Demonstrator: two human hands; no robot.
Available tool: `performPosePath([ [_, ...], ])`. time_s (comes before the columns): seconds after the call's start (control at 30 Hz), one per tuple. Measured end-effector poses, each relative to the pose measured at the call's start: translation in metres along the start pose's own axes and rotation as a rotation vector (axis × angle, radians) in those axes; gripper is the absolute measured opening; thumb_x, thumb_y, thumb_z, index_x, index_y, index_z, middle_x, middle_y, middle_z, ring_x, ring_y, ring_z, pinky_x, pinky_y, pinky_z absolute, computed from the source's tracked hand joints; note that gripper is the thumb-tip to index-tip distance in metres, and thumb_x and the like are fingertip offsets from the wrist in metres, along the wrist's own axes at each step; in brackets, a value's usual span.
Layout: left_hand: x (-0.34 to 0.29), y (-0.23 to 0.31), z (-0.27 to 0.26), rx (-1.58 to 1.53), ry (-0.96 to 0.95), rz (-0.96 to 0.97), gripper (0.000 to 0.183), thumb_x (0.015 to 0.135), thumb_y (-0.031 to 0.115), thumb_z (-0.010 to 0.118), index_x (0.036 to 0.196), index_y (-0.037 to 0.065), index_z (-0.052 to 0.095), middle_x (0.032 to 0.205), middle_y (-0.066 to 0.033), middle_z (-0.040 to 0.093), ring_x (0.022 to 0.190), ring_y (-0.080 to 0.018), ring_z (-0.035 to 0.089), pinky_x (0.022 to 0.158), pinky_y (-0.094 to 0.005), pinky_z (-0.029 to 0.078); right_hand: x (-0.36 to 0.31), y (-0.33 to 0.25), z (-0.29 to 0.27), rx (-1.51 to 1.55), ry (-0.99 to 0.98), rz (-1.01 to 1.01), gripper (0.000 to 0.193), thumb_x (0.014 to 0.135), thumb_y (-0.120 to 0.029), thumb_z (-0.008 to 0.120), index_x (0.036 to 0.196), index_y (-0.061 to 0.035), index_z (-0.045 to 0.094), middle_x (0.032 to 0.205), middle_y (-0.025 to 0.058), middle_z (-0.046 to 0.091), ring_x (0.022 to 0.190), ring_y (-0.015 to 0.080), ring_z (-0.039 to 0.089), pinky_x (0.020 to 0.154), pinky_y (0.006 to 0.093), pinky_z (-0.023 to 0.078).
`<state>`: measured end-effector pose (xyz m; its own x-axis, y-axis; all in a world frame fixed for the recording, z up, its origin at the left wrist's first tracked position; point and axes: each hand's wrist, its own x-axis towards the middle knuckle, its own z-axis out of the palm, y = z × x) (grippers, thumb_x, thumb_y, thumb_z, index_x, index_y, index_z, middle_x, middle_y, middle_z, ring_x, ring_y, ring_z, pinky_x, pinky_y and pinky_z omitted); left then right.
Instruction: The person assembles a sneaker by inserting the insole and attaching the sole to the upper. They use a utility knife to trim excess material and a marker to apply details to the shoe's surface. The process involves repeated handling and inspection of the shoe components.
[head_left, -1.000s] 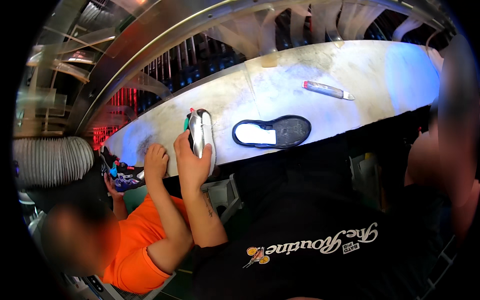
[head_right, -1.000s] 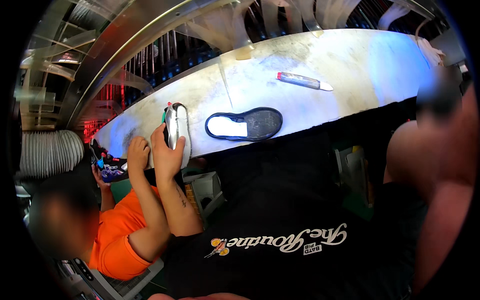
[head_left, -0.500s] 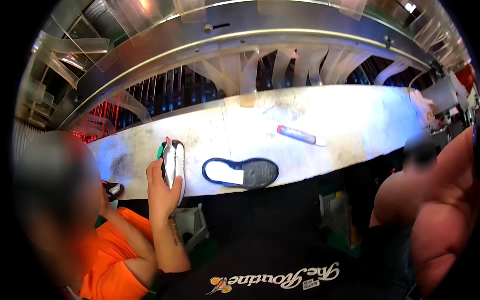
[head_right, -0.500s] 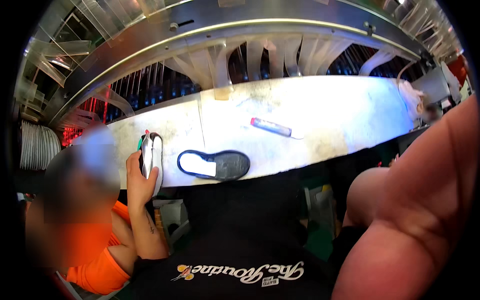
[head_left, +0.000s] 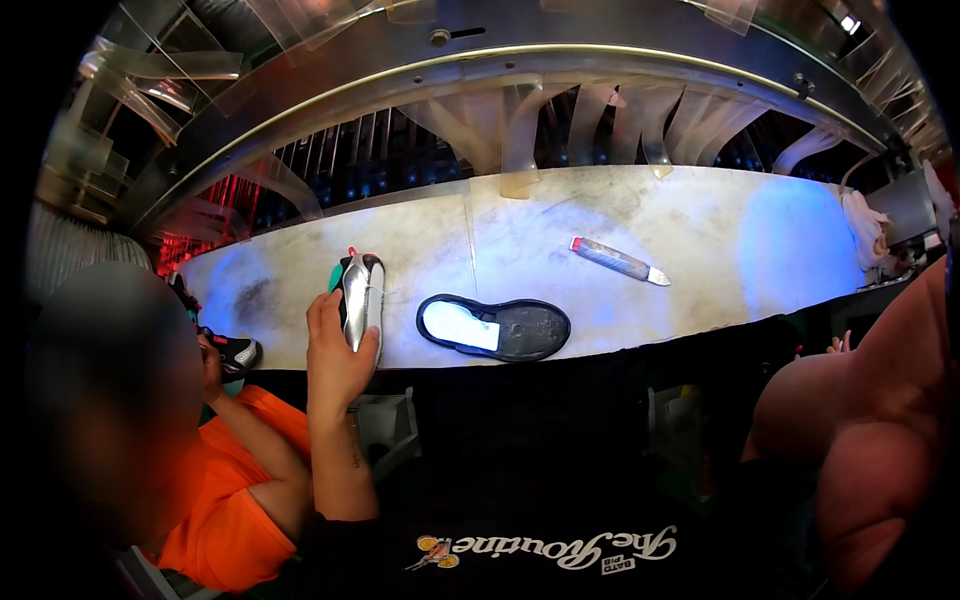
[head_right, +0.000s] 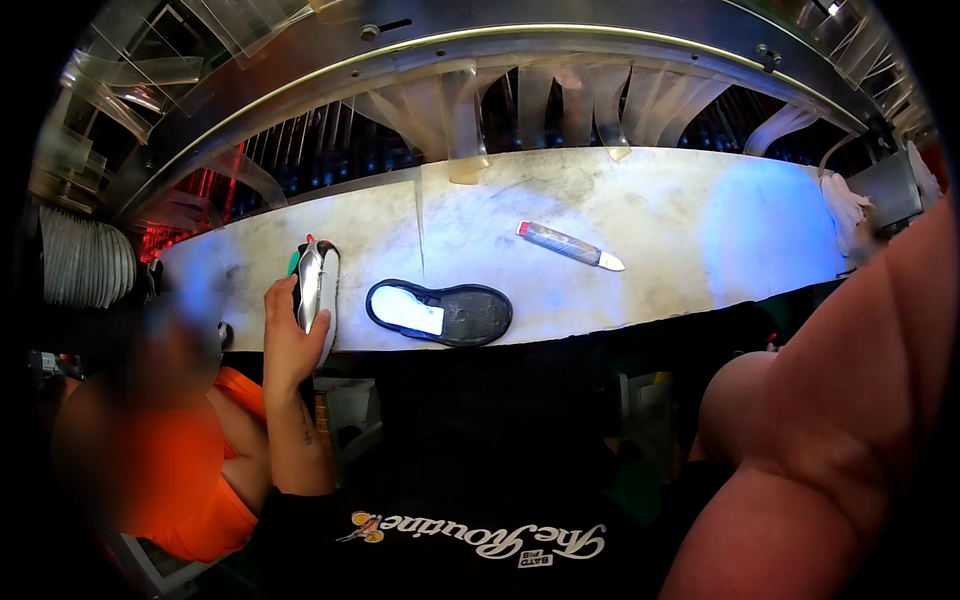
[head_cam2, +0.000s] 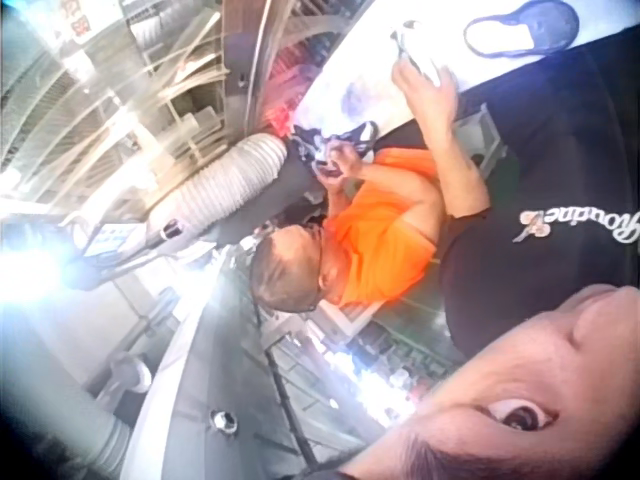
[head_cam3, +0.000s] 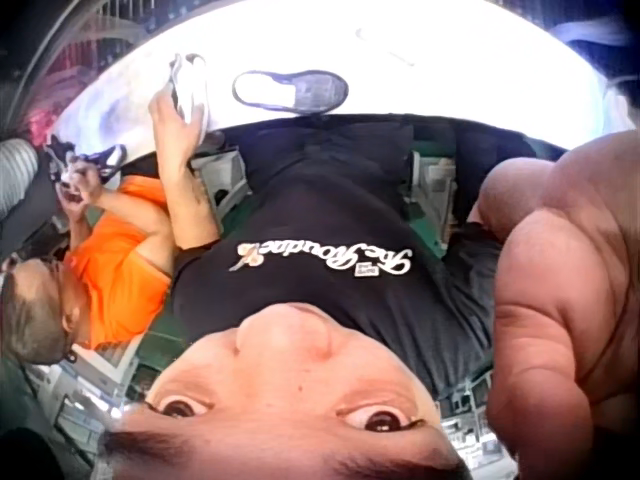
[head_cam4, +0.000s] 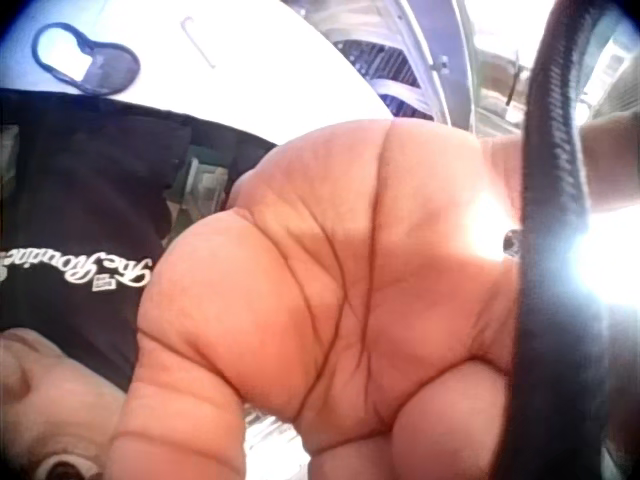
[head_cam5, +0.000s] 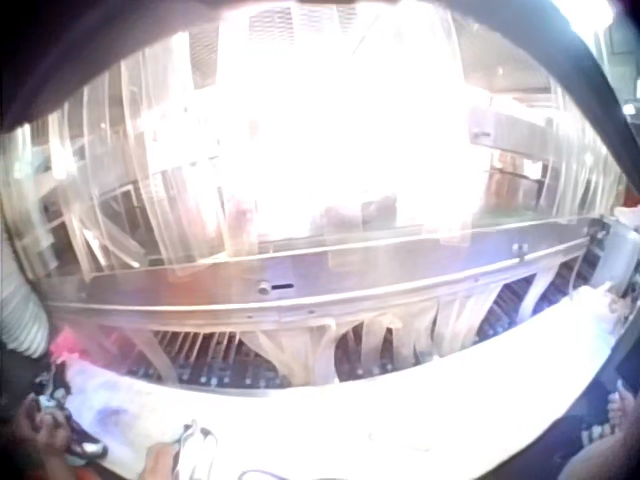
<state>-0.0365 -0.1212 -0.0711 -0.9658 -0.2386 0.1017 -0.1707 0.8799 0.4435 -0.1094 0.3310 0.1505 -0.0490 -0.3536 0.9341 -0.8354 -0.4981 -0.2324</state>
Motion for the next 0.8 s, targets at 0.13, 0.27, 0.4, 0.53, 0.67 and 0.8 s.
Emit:
performPosePath([
  [0.13, -0.009, -0.012, 0.003, -0.024, 0.046, 0.010, 0.070, 0.090, 0.020, 0.078, 0.151, -0.002, 0.051, 0.155, -0.0286, 0.049, 0.135, -0.0510, 0.059, 0.113, -0.0512, 0.052, -0.016, 0.012, 0.007, -0.146, 0.128, 0.115, 0.066, 0.093, -0.020, 0.080, 0.149, 0.0070, 0.057, 0.143, 0.0269, 0.062, 0.131, 0.0387, 0.062, 0.116, 0.0479, 0.047],
  [0.27, -0.010, 0.004, 0.003, -0.123, 0.058, -0.081, 0.070, 0.088, 0.012, 0.079, 0.150, -0.004, 0.053, 0.153, -0.0284, 0.052, 0.140, -0.0458, 0.056, 0.120, -0.0465, 0.045, -0.074, 0.039, 0.037, -0.453, 0.248, 0.499, 0.067, 0.092, -0.019, 0.080, 0.149, 0.0075, 0.057, 0.144, 0.0278, 0.063, 0.133, 0.0395, 0.062, 0.116, 0.0481, 0.047],
  [0.4, -0.005, 0.013, 0.000, -0.202, 0.047, -0.103, 0.069, 0.088, 0.012, 0.079, 0.150, -0.004, 0.054, 0.154, -0.0270, 0.053, 0.142, -0.0433, 0.056, 0.121, -0.0454, 0.045, -0.141, 0.092, 0.119, -0.591, -0.138, 0.909, 0.065, 0.090, -0.011, 0.084, 0.148, 0.0057, 0.059, 0.142, 0.0253, 0.065, 0.129, 0.0423, 0.064, 0.112, 0.0473, 0.051],
  [0.53, -0.006, 0.016, 0.019, -0.219, 0.039, -0.047, 0.070, 0.087, 0.011, 0.080, 0.151, -0.004, 0.054, 0.155, -0.0258, 0.053, 0.142, -0.0412, 0.056, 0.120, -0.0445, 0.046, -0.187, 0.104, 0.160, -0.600, -0.352, 1.169, 0.051, 0.090, -0.020, 0.087, 0.136, -0.0048, 0.072, 0.120, 0.0187, 0.068, 0.110, 0.0381, 0.066, 0.097, 0.0449, 0.056],
  [0.67, 0.000, 0.039, 0.020, -0.253, -0.049, -0.022, 0.071, 0.088, 0.013, 0.081, 0.151, -0.005, 0.054, 0.155, -0.0259, 0.050, 0.141, -0.0411, 0.056, 0.120, -0.0444, 0.046, -0.196, 0.099, 0.147, -0.649, -0.367, 1.421, 0.022, 0.096, -0.027, 0.079, 0.102, -0.0060, 0.076, 0.096, 0.0159, 0.070, 0.091, 0.0378, 0.070, 0.082, 0.0463, 0.059],
  [0.8, -0.005, 0.060, 0.019, -0.282, -0.140, 0.031, 0.073, 0.088, 0.017, 0.084, 0.151, -0.005, 0.054, 0.155, -0.0261, 0.048, 0.140, -0.0411, 0.056, 0.118, -0.0452, 0.048, -0.199, 0.083, 0.140, -0.617, -0.388, 1.509, 0.027, 0.097, -0.031, 0.075, 0.084, -0.0071, 0.071, 0.081, 0.0158, 0.071, 0.078, 0.0390, 0.072, 0.073, 0.0487, 0.059],
])
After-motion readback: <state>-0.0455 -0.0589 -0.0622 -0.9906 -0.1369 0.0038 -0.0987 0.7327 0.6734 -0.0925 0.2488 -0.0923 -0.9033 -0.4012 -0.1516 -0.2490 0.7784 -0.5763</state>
